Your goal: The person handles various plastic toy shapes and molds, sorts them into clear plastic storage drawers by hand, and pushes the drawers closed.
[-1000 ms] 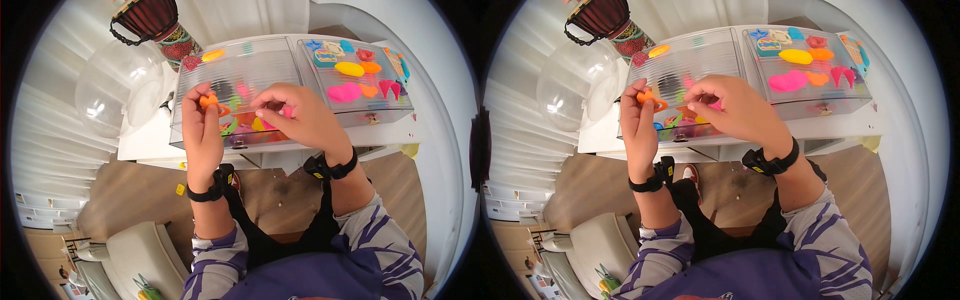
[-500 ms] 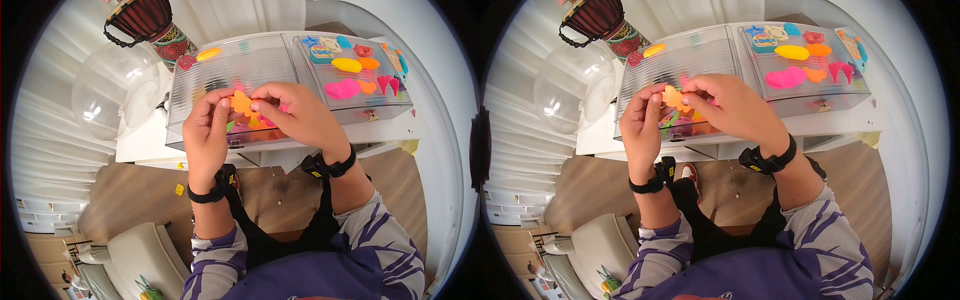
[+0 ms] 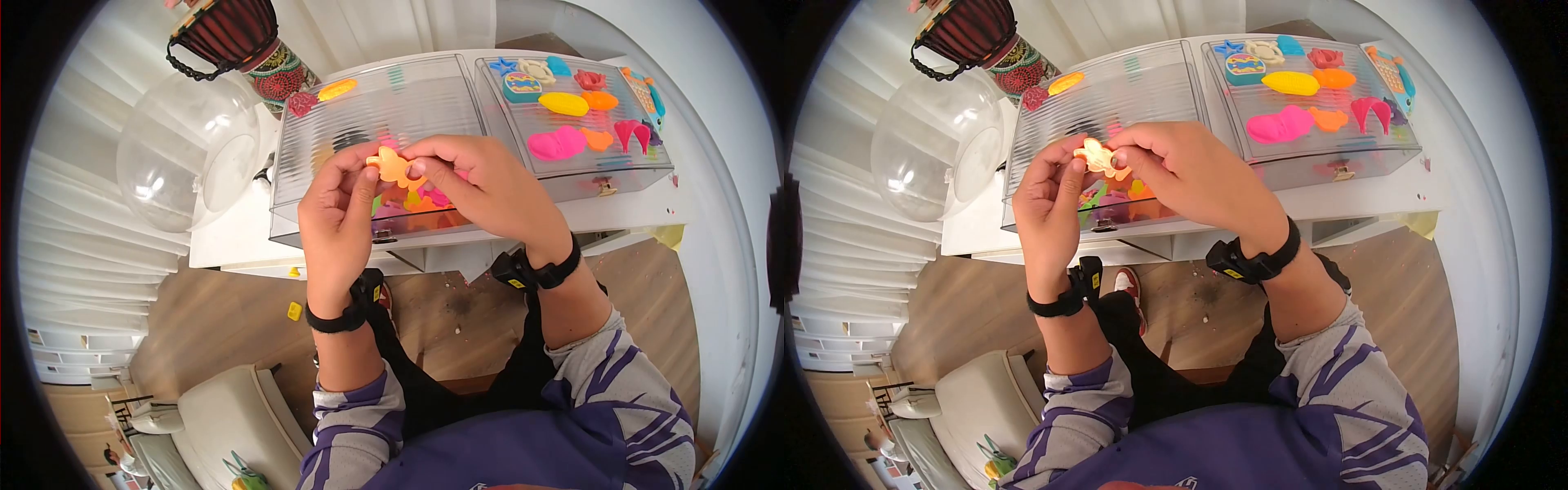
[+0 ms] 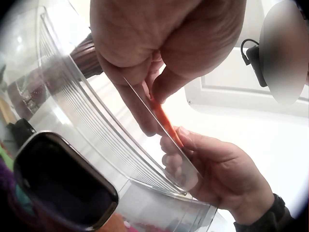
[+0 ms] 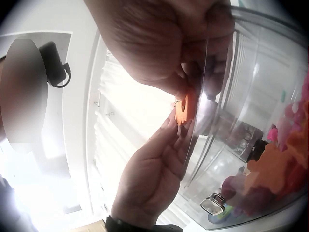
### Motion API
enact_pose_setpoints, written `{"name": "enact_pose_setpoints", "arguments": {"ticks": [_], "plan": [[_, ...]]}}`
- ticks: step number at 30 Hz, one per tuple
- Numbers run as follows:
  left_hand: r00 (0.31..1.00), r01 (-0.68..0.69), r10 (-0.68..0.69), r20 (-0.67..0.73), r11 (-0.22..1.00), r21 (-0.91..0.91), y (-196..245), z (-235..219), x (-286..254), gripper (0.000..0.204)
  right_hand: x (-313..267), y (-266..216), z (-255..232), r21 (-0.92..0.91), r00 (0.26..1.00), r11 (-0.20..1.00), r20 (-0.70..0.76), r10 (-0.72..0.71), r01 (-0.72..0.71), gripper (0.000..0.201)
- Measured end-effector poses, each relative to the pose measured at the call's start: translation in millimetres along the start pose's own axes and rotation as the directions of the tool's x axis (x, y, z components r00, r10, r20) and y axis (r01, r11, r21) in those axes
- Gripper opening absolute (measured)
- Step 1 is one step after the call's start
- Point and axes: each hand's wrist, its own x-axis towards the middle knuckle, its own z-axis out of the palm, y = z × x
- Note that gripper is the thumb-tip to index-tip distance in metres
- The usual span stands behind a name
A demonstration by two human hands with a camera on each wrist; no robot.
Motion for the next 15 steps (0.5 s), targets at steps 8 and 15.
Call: {"name": "enact_pose_setpoints", "arguments": {"ticks": [8,15], "plan": [[1.000,-0.023,0.023,-0.001,1.000,-0.008,-2.2,0.0,0.3,0.029,1.2,0.1,1.8,0.008,1.000,1.000,0.005,0.000,0.000,0.026],[1.000,-0.008,0.008,-0.014,1.000,0.002,-1.9,-0.3,-0.3,0.029,0.8,1.4,1.7,0.004,1.000,1.000,0.005,-0.019,0.019,0.027]]}}
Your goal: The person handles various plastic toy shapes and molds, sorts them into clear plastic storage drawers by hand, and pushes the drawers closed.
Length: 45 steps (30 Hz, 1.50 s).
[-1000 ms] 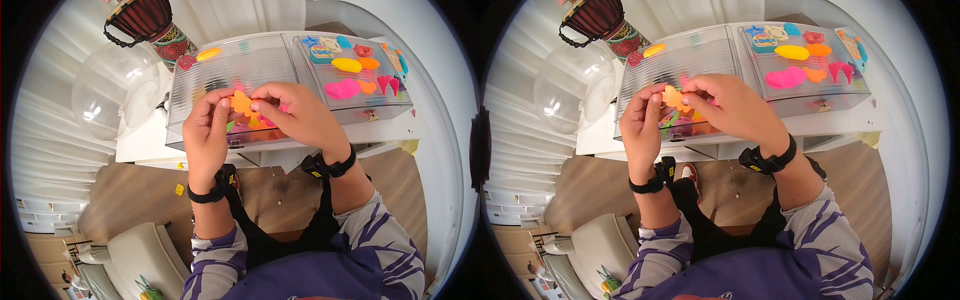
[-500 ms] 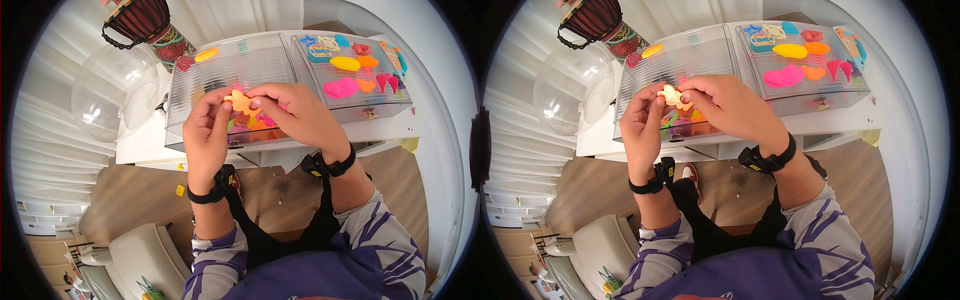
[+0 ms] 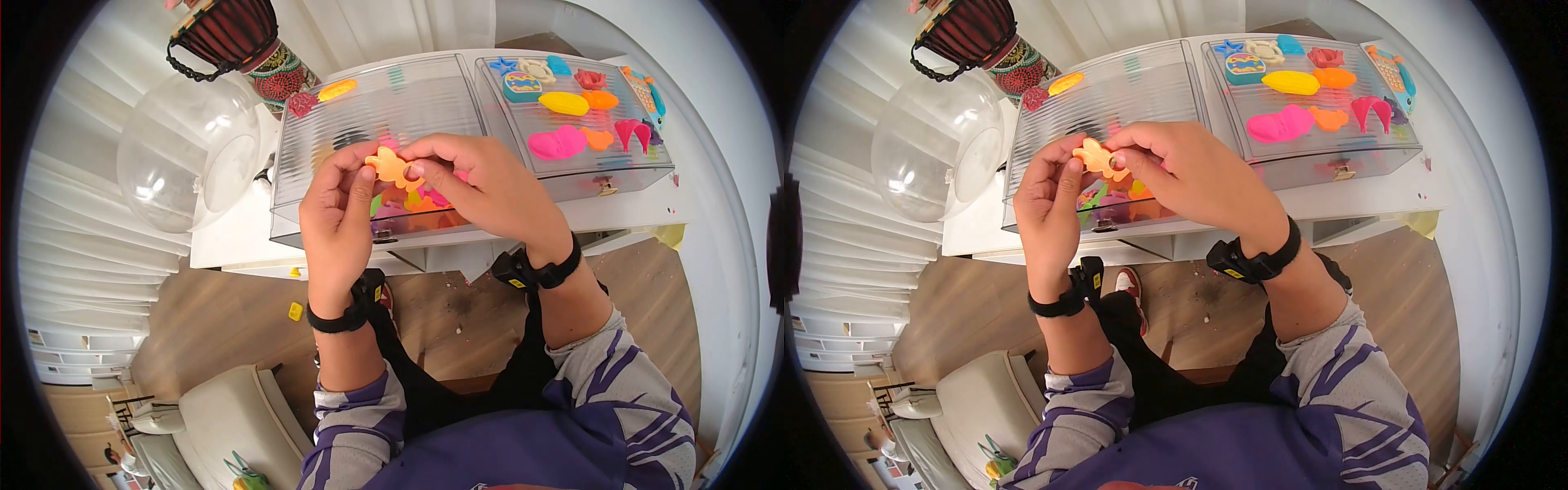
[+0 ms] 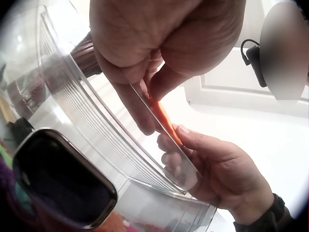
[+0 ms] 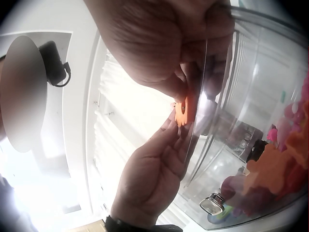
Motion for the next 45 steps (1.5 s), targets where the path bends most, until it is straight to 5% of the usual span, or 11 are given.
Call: {"name": "enact_pose_setpoints", "arguments": {"ticks": [22,28,30,34,36,45], "plan": [[0.996,-0.079,0.079,0.030,0.997,0.000,5.0,3.5,0.7,0.043,-1.7,-6.8,-2.8,0.020,0.994,0.994,0.006,0.106,-0.106,0.023],[0.997,-0.003,0.008,0.076,0.998,-0.062,9.1,4.1,-2.3,0.049,-2.3,-3.8,-1.4,0.057,0.994,0.992,0.007,0.109,-0.109,0.024],[0.990,-0.129,0.119,0.078,0.982,0.135,11.0,5.3,-2.8,0.051,-2.1,-4.1,-1.3,0.067,0.994,0.992,0.010,0.109,-0.110,0.024],[0.989,-0.144,0.137,0.050,0.966,0.213,4.6,-1.4,-0.3,0.049,-2.6,0.2,0.9,0.107,0.998,0.992,-0.005,0.070,-0.069,0.025],[0.964,-0.265,0.253,0.078,0.922,0.282,-3.2,-6.3,2.7,0.045,-2.7,-1.6,-0.7,0.079,0.998,0.995,-0.001,0.063,-0.062,0.026],[0.973,-0.229,0.228,0.039,0.927,0.297,-4.4,-6.1,1.5,0.034,-1.1,8.6,4.8,0.045,0.999,0.998,-0.044,-0.032,0.034,0.034]]}}
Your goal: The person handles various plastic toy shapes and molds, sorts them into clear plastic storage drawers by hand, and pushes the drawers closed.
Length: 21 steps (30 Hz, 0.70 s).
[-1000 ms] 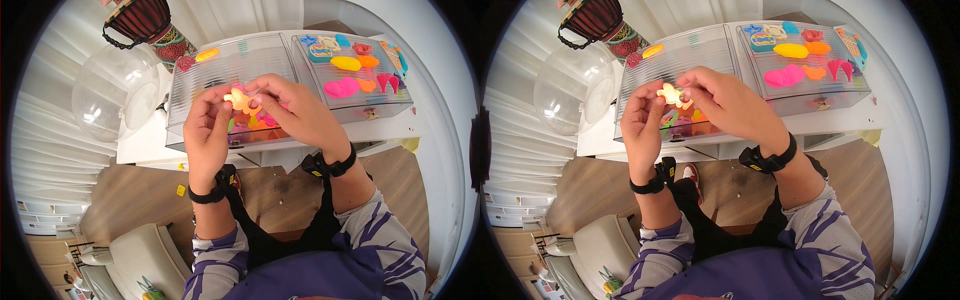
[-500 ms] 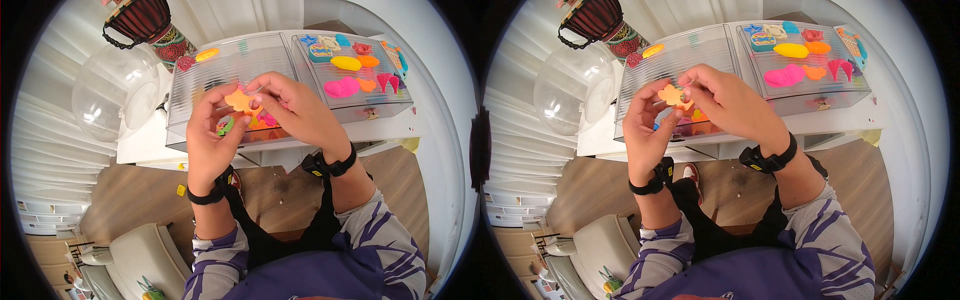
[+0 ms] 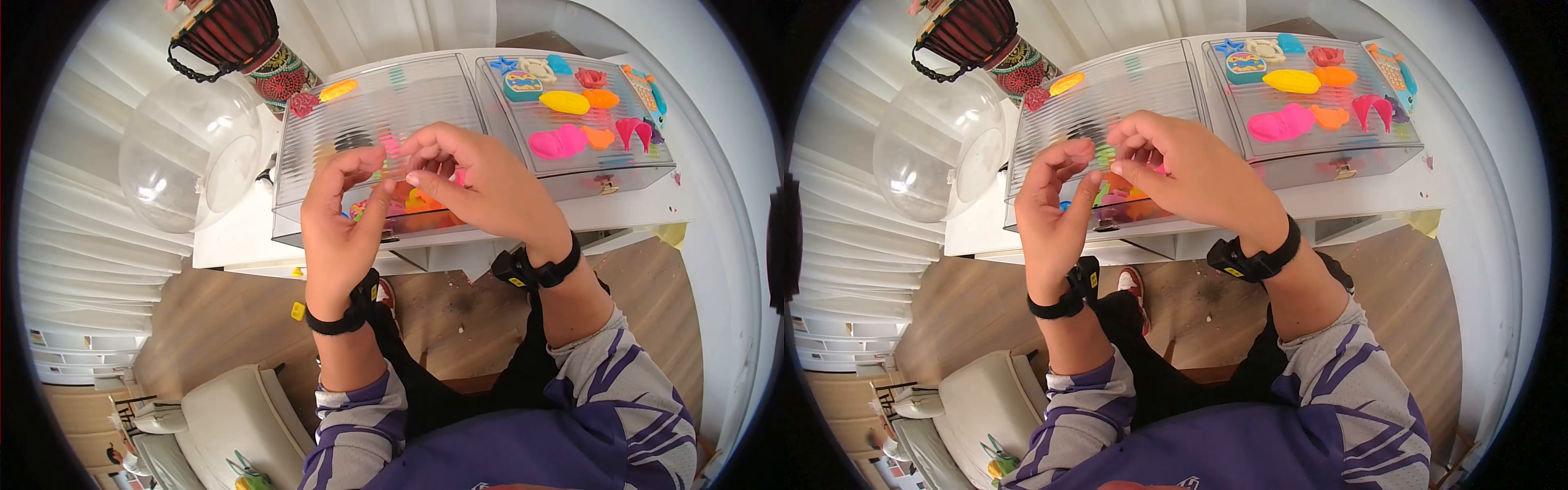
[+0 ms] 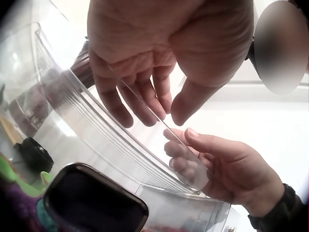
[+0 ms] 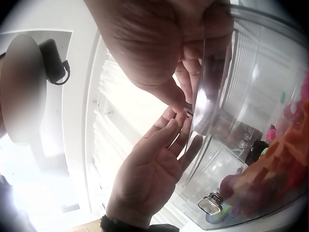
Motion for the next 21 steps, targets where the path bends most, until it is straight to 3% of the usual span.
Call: {"name": "enact_pose_setpoints", "arguments": {"ticks": [7,9,11,14,16,17,18,20,21], "plan": [[1.000,-0.006,0.008,-0.011,0.989,0.149,1.8,-24.6,9.8,0.034,-1.0,-4.1,-1.8,-0.037,0.999,0.999,0.038,-0.010,0.012,0.030],[0.999,0.013,-0.027,0.036,0.937,0.350,11.3,-40.1,23.3,0.040,-0.9,-4.1,-3.2,-0.027,0.999,1.000,0.042,-0.013,0.014,0.030],[0.995,0.004,-0.046,0.090,0.908,0.419,10.4,-56.3,42.1,0.046,-1.4,-3.2,-3.2,-0.013,0.999,1.000,0.045,-0.018,0.018,0.030],[0.965,-0.153,-0.004,0.261,0.803,0.576,-24.4,-80.0,84.0,0.057,-1.0,4.2,-1.1,-0.004,0.998,0.999,0.052,-0.037,0.037,0.029],[0.952,-0.224,0.020,0.307,0.729,0.647,-66.4,-91.9,116.6,0.062,-0.9,10.8,3.2,0.041,0.992,0.992,0.001,-0.123,0.123,0.029],[0.938,-0.287,0.039,0.345,0.649,0.705,-80.6,-93.5,129.1,0.067,-0.8,7.8,1.1,0.044,0.992,0.991,-0.005,-0.129,0.129,0.029],[0.936,-0.294,0.044,0.350,0.644,0.707,-86.8,-92.0,137.0,0.067,-1.4,3.8,-2.2,0.026,0.996,0.996,0.038,-0.081,0.080,0.030],[0.892,-0.306,-0.105,0.440,0.576,0.758,-97.2,-87.8,149.0,0.070,-1.9,1.7,-5.3,0.007,0.997,0.999,0.074,-0.032,0.031,0.030],[0.889,-0.312,-0.104,0.445,0.574,0.757,-110.0,-86.2,154.4,0.070,-2.2,3.0,-4.6,0.007,0.996,0.999,0.074,-0.046,0.046,0.031]]}}
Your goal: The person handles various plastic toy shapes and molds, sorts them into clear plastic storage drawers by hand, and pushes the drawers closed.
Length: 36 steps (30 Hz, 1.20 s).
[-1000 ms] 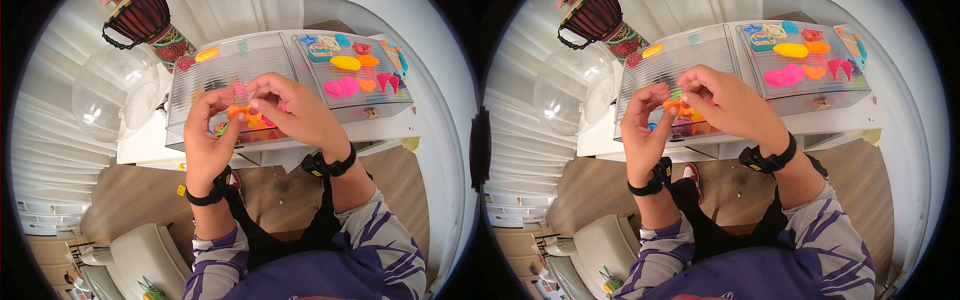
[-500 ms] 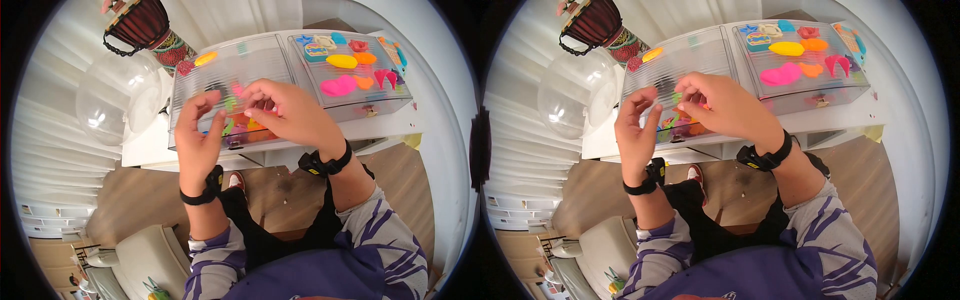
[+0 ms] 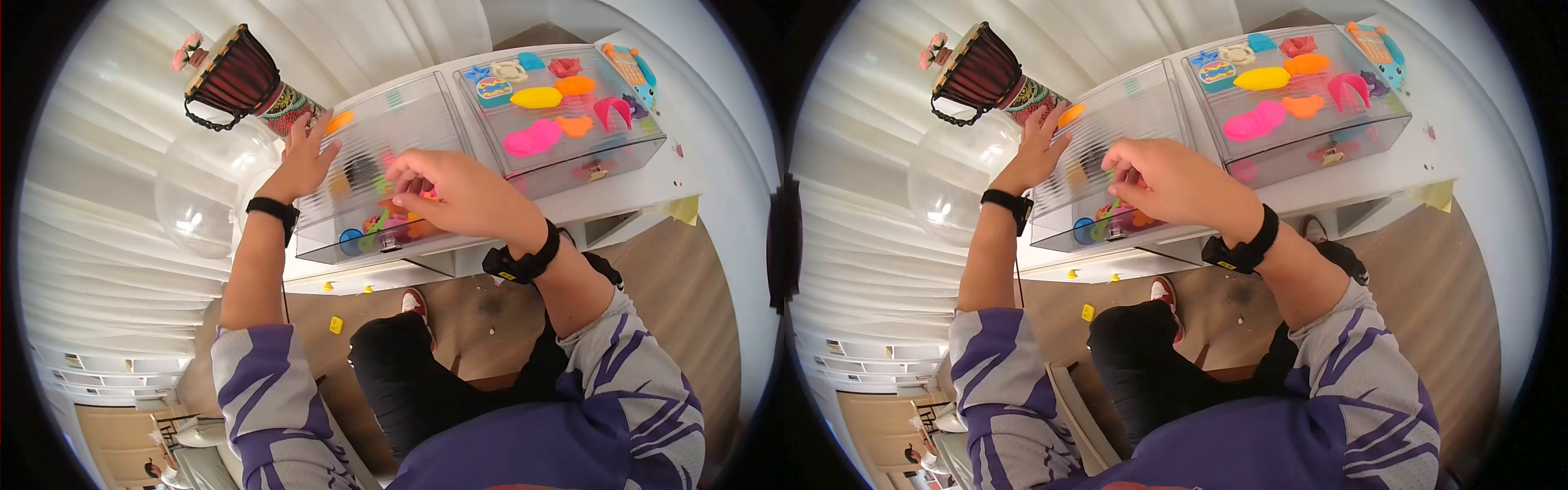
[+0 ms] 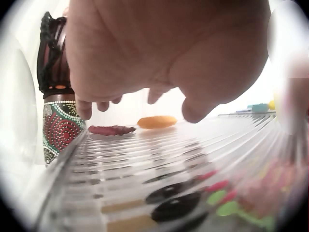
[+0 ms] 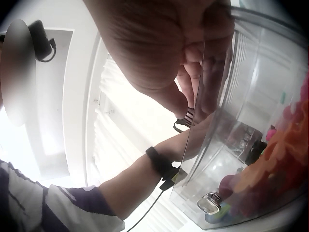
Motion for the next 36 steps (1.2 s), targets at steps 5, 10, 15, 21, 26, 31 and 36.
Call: {"name": "enact_pose_setpoints", "arguments": {"ticks": [5,10,15,21,26,31,36], "plan": [[0.994,0.065,-0.059,0.092,0.995,-0.073,0.3,12.2,16.2,0.062,2.4,11.8,6.1,0.016,0.991,0.993,-0.066,-0.113,0.114,0.027],[0.994,-0.012,0.026,0.110,0.992,-0.127,-14.6,22.8,21.8,0.056,0.1,4.7,-0.8,0.032,0.999,0.999,0.034,-0.020,0.019,0.029],[0.999,-0.023,0.024,0.040,1.000,-0.014,4.0,18.2,9.5,0.048,1.5,11.1,2.2,0.030,0.996,0.996,0.000,-0.086,0.086,0.028],[0.980,0.187,-0.192,0.048,0.978,0.096,21.4,12.6,0.2,0.048,1.0,11.1,4.0,0.054,0.996,0.995,-0.021,-0.088,0.089,0.027],[0.987,0.130,-0.141,0.074,0.982,0.139,11.7,2.9,-2.7,0.048,0.9,9.7,1.2,0.043,0.996,0.996,-0.029,-0.083,0.084,0.027],[0.961,0.260,-0.239,0.140,0.952,-0.160,75.6,-39.1,-25.1,0.044,0.0,8.6,2.8,0.053,0.991,0.996,-0.118,-0.063,0.070,0.038],[0.958,0.279,-0.254,0.132,0.725,-0.629,144.4,-44.2,-81.3,0.044,0.2,-7.0,2.4,0.143,0.964,0.987,-0.243,0.112,-0.078,0.042]]}}
